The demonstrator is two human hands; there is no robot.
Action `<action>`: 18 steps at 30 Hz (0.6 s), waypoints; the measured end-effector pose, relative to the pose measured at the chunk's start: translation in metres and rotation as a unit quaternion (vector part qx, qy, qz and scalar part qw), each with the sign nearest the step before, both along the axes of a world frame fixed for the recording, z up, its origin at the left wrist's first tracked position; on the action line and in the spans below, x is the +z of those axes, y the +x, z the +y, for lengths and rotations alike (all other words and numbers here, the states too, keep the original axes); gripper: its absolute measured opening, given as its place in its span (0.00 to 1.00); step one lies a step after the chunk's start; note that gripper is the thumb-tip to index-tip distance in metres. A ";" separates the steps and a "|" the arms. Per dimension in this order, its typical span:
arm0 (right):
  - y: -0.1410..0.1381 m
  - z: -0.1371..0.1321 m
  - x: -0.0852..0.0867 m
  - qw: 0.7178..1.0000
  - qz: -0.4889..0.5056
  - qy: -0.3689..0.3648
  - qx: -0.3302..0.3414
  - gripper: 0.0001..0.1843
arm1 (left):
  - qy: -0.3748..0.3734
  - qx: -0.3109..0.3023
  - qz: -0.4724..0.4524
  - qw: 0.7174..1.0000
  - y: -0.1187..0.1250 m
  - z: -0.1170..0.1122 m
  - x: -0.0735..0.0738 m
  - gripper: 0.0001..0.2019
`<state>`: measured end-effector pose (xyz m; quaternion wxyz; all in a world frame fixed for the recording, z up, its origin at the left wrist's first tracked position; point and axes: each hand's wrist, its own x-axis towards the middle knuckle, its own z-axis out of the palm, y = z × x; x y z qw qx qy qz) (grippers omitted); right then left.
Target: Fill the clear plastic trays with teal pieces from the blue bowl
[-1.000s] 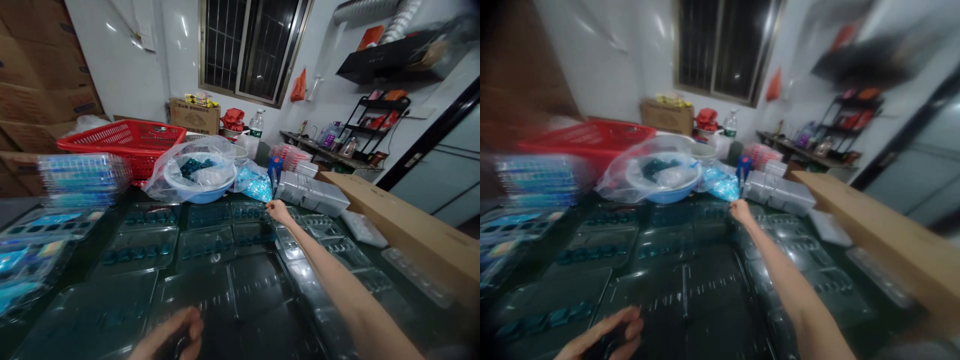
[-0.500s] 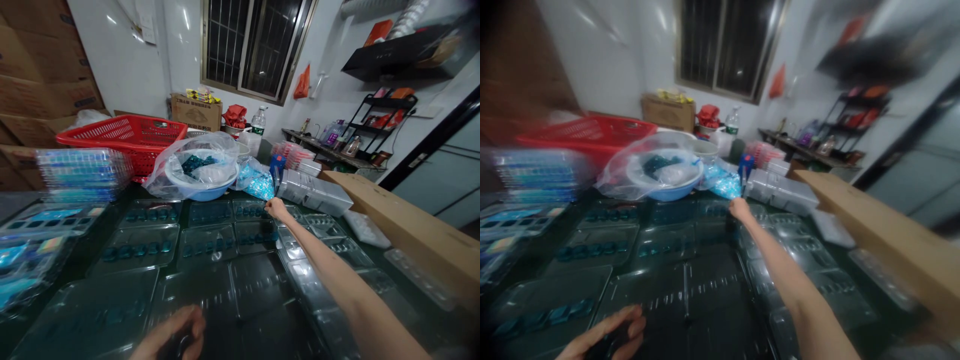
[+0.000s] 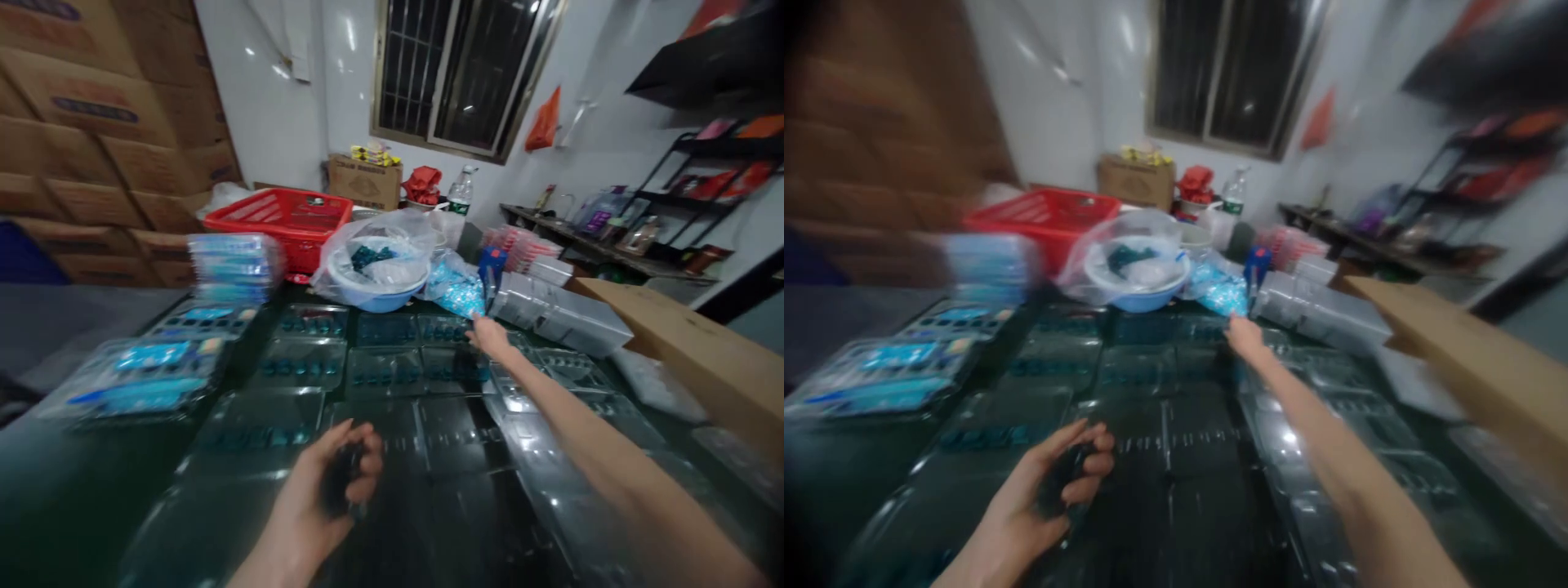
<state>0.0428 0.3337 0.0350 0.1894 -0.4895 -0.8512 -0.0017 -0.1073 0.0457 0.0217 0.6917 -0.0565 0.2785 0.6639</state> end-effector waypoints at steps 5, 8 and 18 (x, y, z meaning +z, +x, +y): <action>-0.011 -0.104 0.021 0.988 0.035 -0.016 0.149 0.22 | 0.042 0.062 -0.076 0.994 -0.006 -0.006 -0.007 0.06; -0.014 -0.199 0.020 0.913 0.081 -0.062 0.394 0.14 | 0.036 0.078 -0.079 0.993 -0.002 -0.007 -0.010 0.05; -0.031 -0.276 -0.015 0.937 0.080 -0.006 0.339 0.09 | -0.014 0.127 -0.059 0.990 0.018 -0.012 -0.004 0.04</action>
